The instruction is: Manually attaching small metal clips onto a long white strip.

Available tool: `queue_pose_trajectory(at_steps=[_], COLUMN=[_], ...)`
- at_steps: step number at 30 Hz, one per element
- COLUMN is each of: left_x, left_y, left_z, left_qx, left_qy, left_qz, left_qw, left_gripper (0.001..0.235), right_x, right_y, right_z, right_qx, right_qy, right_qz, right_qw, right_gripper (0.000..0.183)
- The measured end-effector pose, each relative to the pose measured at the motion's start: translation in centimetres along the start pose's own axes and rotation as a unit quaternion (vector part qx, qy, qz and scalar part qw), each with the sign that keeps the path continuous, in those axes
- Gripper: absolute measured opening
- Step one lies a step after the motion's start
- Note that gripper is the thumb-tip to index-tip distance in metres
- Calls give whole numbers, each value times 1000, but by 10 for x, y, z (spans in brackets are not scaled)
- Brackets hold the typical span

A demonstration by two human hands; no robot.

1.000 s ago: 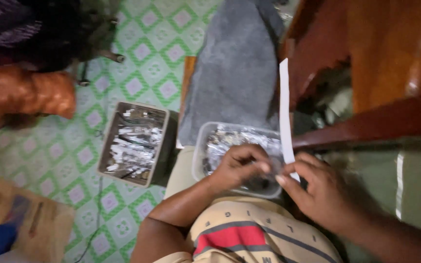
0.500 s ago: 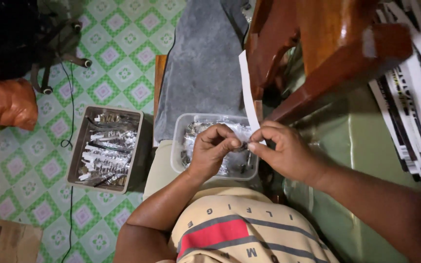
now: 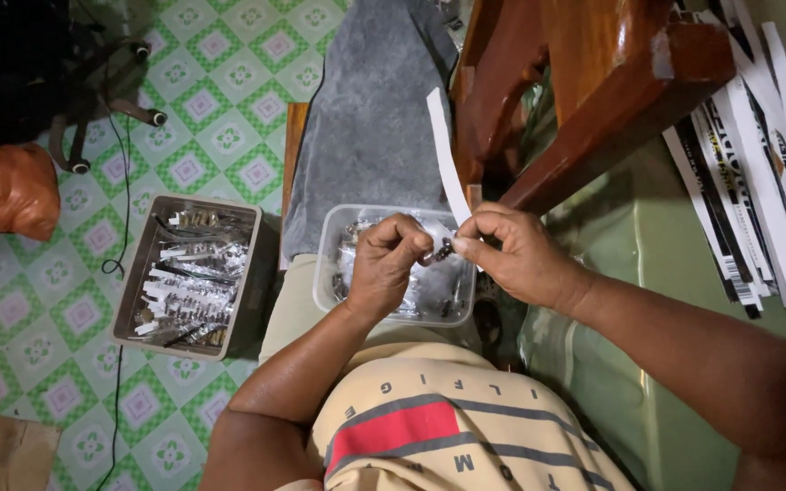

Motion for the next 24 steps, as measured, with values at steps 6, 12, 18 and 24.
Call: queue_pose_trajectory(at_steps=[6, 12, 18, 24], left_x=[4, 5, 3, 1], left_y=[5, 11, 6, 3], left_z=[-2, 1, 5, 10], left_qx=[0, -11, -40, -80], left_qy=[-8, -22, -52, -20], left_qz=[13, 38, 56, 19], left_qw=[1000, 999, 996, 996], left_gripper=[21, 29, 39, 20], right_x=[-1, -2, -5, -5], right_y=[-3, -6, -6, -12], right_z=[-1, -1, -3, -3], right_qx=[-15, -28, -38, -51], right_qy=[17, 38, 55, 63], right_qz=[-5, 6, 35, 49], right_qw=[1000, 999, 997, 995], right_gripper=[11, 9, 6, 5])
Point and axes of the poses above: each hand's wrist, its own z-axis away from the middle knuckle, its own x-axis out of the palm, y = z × x, the point moved 5 cm from there along -z, towards the middle knuckle, and after that the axes turned 11 degrees about x, right-handed, at the moved point
